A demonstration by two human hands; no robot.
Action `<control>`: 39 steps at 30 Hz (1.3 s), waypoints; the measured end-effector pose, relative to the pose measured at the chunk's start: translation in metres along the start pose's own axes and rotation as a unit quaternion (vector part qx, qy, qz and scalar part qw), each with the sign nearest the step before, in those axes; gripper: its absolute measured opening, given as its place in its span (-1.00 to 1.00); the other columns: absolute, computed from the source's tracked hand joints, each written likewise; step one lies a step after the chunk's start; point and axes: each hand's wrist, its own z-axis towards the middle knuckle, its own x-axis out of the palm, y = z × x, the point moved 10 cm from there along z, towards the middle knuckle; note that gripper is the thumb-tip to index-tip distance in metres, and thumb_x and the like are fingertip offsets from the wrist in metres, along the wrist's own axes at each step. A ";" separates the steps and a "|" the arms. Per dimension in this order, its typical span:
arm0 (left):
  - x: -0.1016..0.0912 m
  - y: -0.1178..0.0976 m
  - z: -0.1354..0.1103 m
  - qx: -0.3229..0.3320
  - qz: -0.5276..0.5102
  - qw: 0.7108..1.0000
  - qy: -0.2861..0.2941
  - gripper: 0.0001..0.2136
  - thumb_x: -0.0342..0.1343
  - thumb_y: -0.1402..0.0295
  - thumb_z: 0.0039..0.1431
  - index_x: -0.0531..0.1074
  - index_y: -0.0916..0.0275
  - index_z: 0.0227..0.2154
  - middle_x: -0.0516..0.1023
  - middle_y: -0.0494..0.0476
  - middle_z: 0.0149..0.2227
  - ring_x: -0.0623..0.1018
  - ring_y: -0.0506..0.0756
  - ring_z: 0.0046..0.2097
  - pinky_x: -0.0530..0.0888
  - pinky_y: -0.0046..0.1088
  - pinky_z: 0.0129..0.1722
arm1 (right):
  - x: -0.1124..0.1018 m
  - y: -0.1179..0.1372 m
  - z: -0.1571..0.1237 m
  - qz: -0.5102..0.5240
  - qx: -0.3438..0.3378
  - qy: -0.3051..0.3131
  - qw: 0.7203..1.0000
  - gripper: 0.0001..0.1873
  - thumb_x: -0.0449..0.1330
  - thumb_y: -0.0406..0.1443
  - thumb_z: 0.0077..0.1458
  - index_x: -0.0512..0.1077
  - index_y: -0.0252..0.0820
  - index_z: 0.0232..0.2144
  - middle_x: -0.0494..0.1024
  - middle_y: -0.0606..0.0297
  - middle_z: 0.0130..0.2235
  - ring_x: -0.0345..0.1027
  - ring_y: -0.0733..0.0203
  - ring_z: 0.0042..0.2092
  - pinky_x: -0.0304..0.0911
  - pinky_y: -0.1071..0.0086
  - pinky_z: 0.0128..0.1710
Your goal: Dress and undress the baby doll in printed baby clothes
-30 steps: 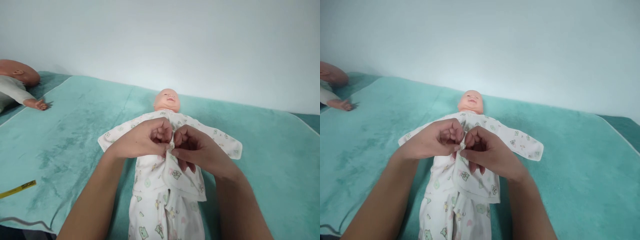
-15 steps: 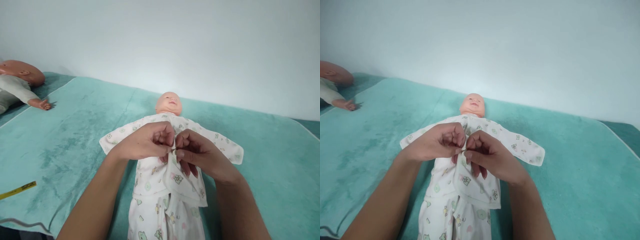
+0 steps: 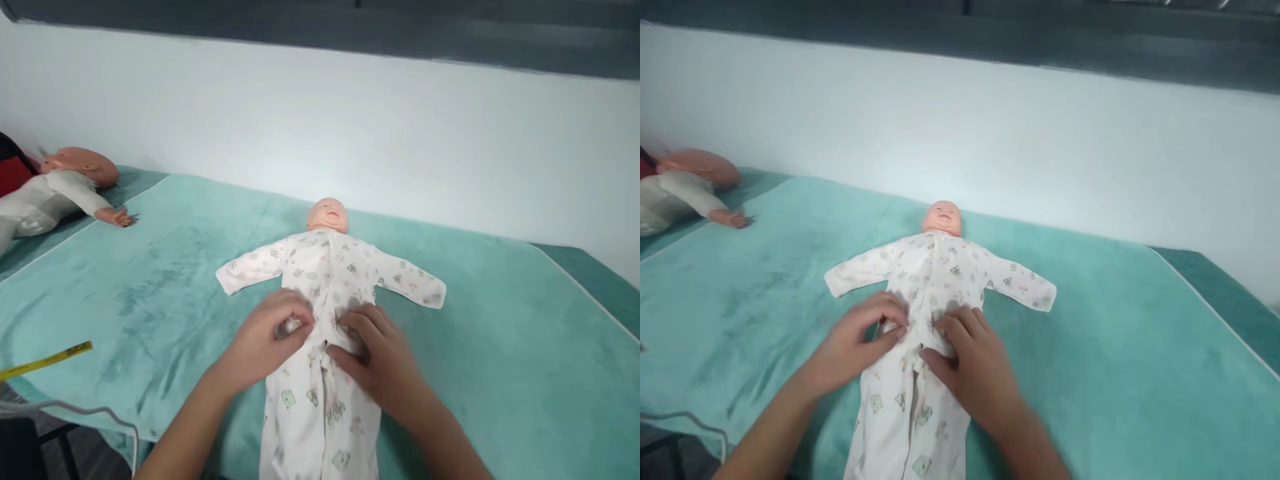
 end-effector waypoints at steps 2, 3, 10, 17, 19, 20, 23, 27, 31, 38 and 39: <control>0.008 -0.007 -0.021 0.015 0.068 0.998 -0.009 -0.88 0.04 0.45 0.19 0.45 0.17 -0.27 0.47 0.09 -0.17 0.43 0.10 -0.07 0.39 -0.37 -0.10 | 0.003 0.008 -0.015 -0.049 -0.013 -0.013 0.999 -0.78 0.20 -0.20 0.16 0.39 -0.08 -0.13 0.48 0.15 -0.14 0.34 0.00 -0.09 0.30 0.17 -0.15; 0.009 -0.010 -0.028 0.015 0.106 0.994 -0.023 -0.84 0.05 0.46 0.17 0.45 0.16 -0.21 0.45 0.10 -0.11 0.41 0.13 -0.02 0.39 -0.33 -0.06 | 0.003 0.009 -0.017 -0.063 -0.007 -0.020 0.998 -0.81 0.16 -0.21 0.20 0.39 -0.08 -0.13 0.47 0.14 -0.13 0.34 -0.01 -0.09 0.30 0.16 -0.15; 0.011 -0.039 -0.048 0.027 0.292 0.954 -0.059 -0.86 -0.04 0.43 0.19 0.41 0.20 -0.30 0.46 0.15 -0.19 0.42 0.19 -0.11 0.40 -0.21 -0.11 | -0.008 0.027 -0.018 -0.060 0.008 -0.043 0.997 -0.76 -0.01 -0.24 0.32 0.38 -0.12 -0.37 0.47 0.23 -0.33 0.35 0.11 -0.25 0.25 0.25 -0.27; -0.001 -0.015 -0.066 0.024 0.170 0.983 -0.067 -0.86 -0.08 0.42 0.18 0.38 0.20 -0.38 0.49 0.10 -0.33 0.49 0.12 -0.22 0.44 -0.33 -0.18 | 0.007 0.034 -0.043 0.002 -0.028 0.035 0.999 -0.74 -0.01 -0.21 0.30 0.42 -0.13 -0.33 0.51 0.21 -0.28 0.40 0.11 -0.19 0.29 0.23 -0.17; -0.033 0.016 -0.059 -0.035 0.169 0.975 -0.138 -0.81 -0.12 0.39 0.23 0.40 0.22 -0.24 0.50 0.14 -0.22 0.51 0.12 -0.17 0.45 -0.33 -0.15 | -0.011 0.006 -0.037 0.056 0.028 0.011 0.998 -0.77 0.02 -0.17 0.28 0.42 -0.13 -0.25 0.53 0.21 -0.22 0.42 0.13 -0.17 0.31 0.26 -0.16; -0.050 0.031 -0.056 -0.065 0.202 0.962 -0.173 -0.78 -0.10 0.38 0.23 0.39 0.25 -0.14 0.48 0.19 -0.15 0.50 0.14 -0.11 0.45 -0.31 -0.10 | -0.024 -0.014 -0.034 0.066 0.067 -0.018 0.995 -0.76 0.03 -0.16 0.26 0.41 -0.14 -0.18 0.53 0.18 -0.17 0.43 0.12 -0.15 0.32 0.26 -0.16; -0.086 0.073 -0.044 -0.140 0.334 0.907 -0.213 -0.59 0.02 0.30 0.20 0.29 0.29 0.10 0.35 0.34 0.05 0.43 0.26 0.07 0.42 -0.23 -0.01 | -0.068 -0.089 -0.032 -0.013 0.199 -0.129 0.971 -0.56 0.09 -0.10 0.18 0.33 -0.24 0.02 0.45 0.02 0.01 0.41 0.04 -0.07 0.32 0.22 -0.08; -0.101 0.108 -0.030 -0.190 0.381 0.880 -0.212 -0.55 -0.01 0.22 0.24 0.28 0.24 0.15 0.35 0.34 0.01 0.49 0.27 -0.05 0.46 -0.24 -0.19 | -0.095 -0.167 -0.042 -0.149 0.324 -0.187 0.916 -0.38 0.06 -0.08 0.15 0.28 -0.44 0.12 0.36 -0.24 0.09 0.29 -0.19 0.09 0.20 0.05 0.06; -0.105 0.114 -0.014 -0.164 0.399 0.878 -0.207 -0.63 -0.09 0.37 0.27 0.35 0.20 0.11 0.39 0.30 -0.05 0.49 0.24 -0.08 0.43 -0.27 -0.17 | -0.091 -0.203 -0.037 -0.150 0.331 -0.146 0.920 -0.49 0.08 -0.10 0.10 0.39 -0.27 0.03 0.52 -0.03 -0.06 0.40 -0.15 -0.06 0.26 0.07 -0.06; -0.126 0.122 0.002 -0.129 0.421 0.866 -0.235 -0.58 -0.13 0.61 0.15 0.44 0.26 0.00 0.42 0.35 -0.08 0.38 0.29 0.00 0.33 -0.20 -0.01 | -0.128 -0.238 -0.042 -0.163 0.347 -0.207 0.900 -0.40 0.01 -0.07 0.12 0.31 -0.33 0.10 0.49 -0.01 -0.07 0.37 -0.03 -0.12 0.27 0.14 -0.08; -0.129 0.124 0.002 -0.135 0.420 0.864 -0.244 -0.59 -0.13 0.62 0.13 0.46 0.27 -0.03 0.42 0.36 -0.10 0.39 0.30 -0.02 0.35 -0.19 -0.04 | -0.131 -0.237 -0.042 -0.174 0.336 -0.223 0.898 -0.38 0.02 -0.06 0.11 0.31 -0.34 0.11 0.48 -0.03 -0.05 0.36 -0.05 -0.10 0.26 0.12 -0.07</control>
